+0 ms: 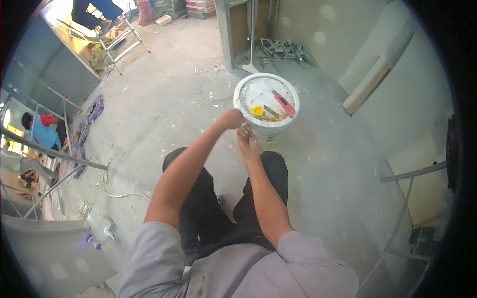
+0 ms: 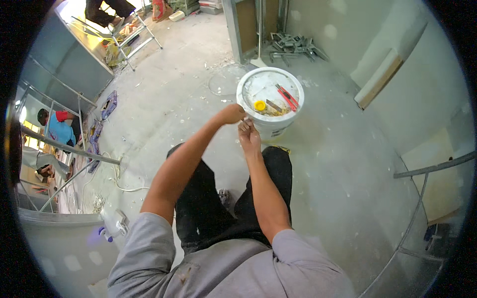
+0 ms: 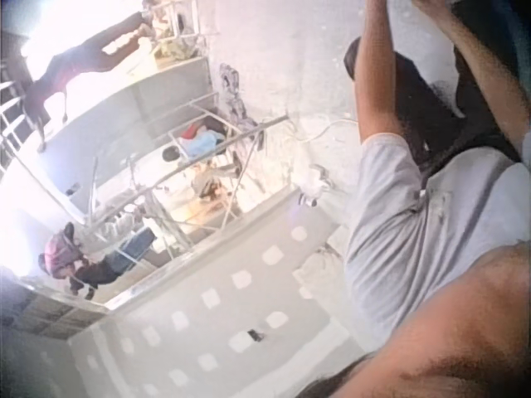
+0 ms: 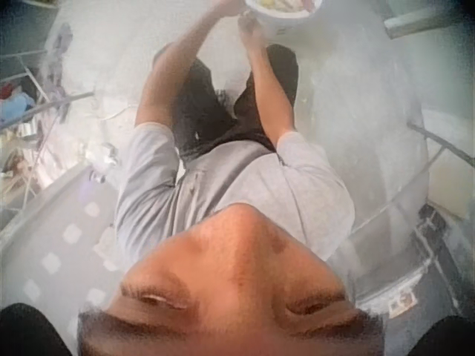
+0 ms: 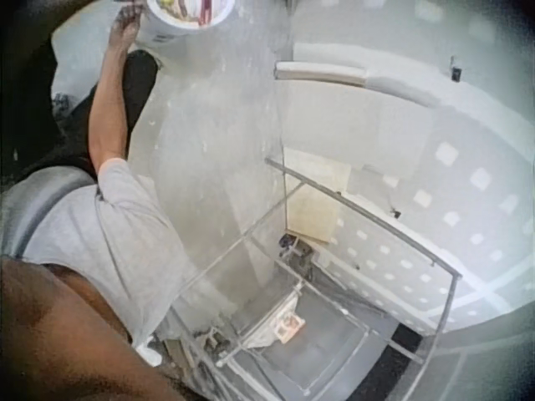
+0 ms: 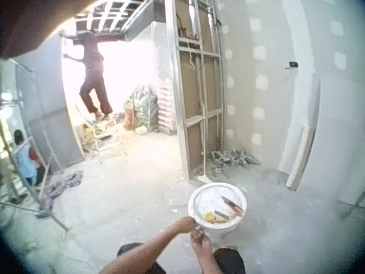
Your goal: The person retrieves a utility knife and pliers from a toolbox, then sits on the floor to cut and pry open a white bucket lid. They repeatedly trim and adjust the lid's edge using the knife and pliers.
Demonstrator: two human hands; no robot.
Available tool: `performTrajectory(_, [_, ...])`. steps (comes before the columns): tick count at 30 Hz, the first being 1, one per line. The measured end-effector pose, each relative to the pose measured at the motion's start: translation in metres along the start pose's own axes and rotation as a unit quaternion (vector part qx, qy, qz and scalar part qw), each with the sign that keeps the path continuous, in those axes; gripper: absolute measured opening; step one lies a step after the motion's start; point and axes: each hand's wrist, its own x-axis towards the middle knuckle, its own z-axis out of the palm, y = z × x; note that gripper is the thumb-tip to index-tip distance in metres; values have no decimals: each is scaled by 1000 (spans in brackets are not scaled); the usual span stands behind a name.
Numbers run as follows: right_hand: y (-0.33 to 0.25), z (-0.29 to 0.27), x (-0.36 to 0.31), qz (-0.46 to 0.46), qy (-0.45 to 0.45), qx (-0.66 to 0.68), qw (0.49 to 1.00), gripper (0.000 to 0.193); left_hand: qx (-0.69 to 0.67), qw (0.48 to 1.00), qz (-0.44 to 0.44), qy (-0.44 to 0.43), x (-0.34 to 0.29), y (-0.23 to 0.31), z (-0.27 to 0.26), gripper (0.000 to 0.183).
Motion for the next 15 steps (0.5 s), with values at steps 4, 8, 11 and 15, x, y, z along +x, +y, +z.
performTrajectory(4, [-5,9,-6,-9,43,-11,999,15,-108,979,-165,58,-7,35,16,45])
performTrajectory(8, [-25,2,-8,8,108,-51,993,16,-85,975,-192,76,-11,43,11,49])
performTrajectory(11, [-39,-3,-18,70,52,-51,995,16,-111,972,-198,64,-9,48,13,52])
performTrajectory(15, [-19,12,-19,46,45,-67,996,16,-154,963,-216,55,-3,48,18,52])
